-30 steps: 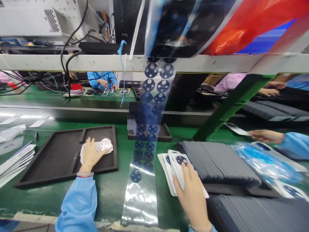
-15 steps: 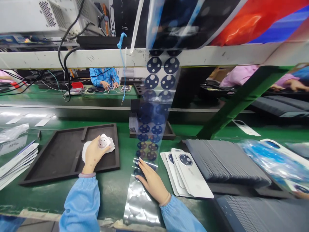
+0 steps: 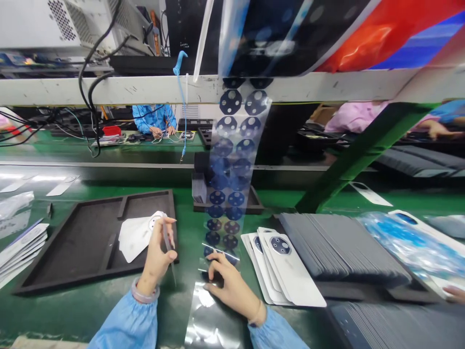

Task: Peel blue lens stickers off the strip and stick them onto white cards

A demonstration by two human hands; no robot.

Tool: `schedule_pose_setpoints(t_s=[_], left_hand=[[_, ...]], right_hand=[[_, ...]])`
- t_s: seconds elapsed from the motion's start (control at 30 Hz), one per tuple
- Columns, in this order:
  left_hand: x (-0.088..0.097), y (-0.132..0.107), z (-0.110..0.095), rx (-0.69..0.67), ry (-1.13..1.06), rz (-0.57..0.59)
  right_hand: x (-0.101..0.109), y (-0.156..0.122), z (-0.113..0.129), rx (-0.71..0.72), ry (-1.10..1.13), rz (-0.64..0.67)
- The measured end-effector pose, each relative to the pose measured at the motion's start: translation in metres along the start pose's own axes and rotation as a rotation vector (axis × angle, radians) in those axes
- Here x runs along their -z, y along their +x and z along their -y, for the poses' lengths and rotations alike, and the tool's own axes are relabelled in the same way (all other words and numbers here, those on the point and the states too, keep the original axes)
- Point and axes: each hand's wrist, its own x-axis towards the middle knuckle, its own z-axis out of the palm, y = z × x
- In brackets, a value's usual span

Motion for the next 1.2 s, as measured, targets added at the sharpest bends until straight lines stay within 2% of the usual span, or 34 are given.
schedule_pose_setpoints(t_s=[0.07,0.1,0.17,0.23,0.3,0.43,0.53,0.6,0.9,1.2], left_hand=[[-0.012,-0.003,0.004,0.183,-0.192,0.155],[-0.019,-0.004,0.006,0.264,-0.210,0.188],[-0.030,-0.005,0.009,0.383,-0.136,0.171],[-0.038,-0.005,0.011,0.416,-0.047,0.103],[-0.043,-0.006,0.013,0.441,-0.043,0.071],[-0.053,-0.013,0.018,0.517,-0.159,0.122],[-0.063,-0.022,0.018,0.510,-0.223,0.174],[-0.068,-0.027,0.017,0.500,-0.238,0.193],[-0.067,-0.034,0.019,0.456,-0.224,0.263],[-0.064,-0.033,0.018,0.395,-0.158,0.335]], right_hand=[[0.017,0.007,0.007,-0.022,0.188,0.118],[0.026,0.012,0.010,-0.044,0.290,0.159],[0.042,0.020,0.013,-0.133,0.509,0.182],[0.052,0.026,0.013,-0.247,0.702,0.117],[0.056,0.029,0.011,-0.320,0.809,-0.042],[0.046,0.033,0.005,-0.354,0.861,-0.380],[0.031,0.032,0.003,-0.357,0.908,-0.526],[0.023,0.030,0.004,-0.331,0.910,-0.575],[0.017,0.024,0.008,-0.269,0.709,-0.539],[0.017,0.022,0.010,-0.256,0.704,-0.506]])
